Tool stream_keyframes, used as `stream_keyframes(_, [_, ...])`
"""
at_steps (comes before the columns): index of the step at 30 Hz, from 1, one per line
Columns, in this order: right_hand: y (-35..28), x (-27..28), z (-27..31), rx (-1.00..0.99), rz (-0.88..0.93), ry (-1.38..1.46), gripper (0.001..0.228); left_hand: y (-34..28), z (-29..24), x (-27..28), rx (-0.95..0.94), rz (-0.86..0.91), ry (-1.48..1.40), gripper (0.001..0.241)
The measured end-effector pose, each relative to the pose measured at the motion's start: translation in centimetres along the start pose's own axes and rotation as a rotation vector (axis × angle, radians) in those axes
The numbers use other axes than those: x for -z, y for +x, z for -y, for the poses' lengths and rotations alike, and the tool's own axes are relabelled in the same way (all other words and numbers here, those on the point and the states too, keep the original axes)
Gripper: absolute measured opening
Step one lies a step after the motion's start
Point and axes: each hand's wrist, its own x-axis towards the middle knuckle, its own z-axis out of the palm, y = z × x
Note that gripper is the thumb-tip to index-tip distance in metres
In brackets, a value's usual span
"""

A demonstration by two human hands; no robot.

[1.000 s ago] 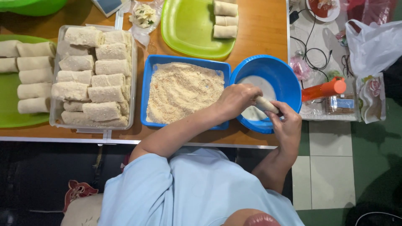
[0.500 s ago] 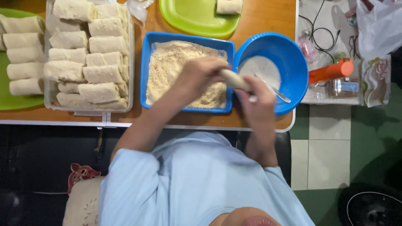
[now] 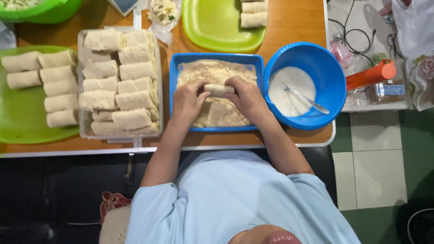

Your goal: The person is coating pre-rolled pastries with a liquid batter and then breading them in breadcrumbs.

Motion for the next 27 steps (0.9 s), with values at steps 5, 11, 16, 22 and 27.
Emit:
stream_keyframes(5, [1.0,-1.2,-1.2,-0.055,0.007,-0.071,0.028,0.8,0.3,-0.5,0.054,0.001,0.067,0.029])
stream_keyframes(11, [0.3,-1.1,-0.8,-0.011,-0.027,-0.067,0.032,0.8,1.2,-1.2,0.018,-0.014,0.174,0.035])
stream_keyframes(16, [-2.1,0.5,0.9,-0.024,-0.064,-0.289,0.037,0.0,2.1,-1.0,0.080,0.084,0.349,0.054])
stream_keyframes(22, [-3.8,0.8,2.9,-0.099,0.209,-0.327,0.049,-2.4,-0.8,2.5,0.081,0.314,0.484,0.079])
stream_keyframes(27, [-4.0,-1.4,2.4,0.007,0.168,-0.245,0.052,-3.5,-1.5,2.2,0.021,0.330,0.396,0.087])
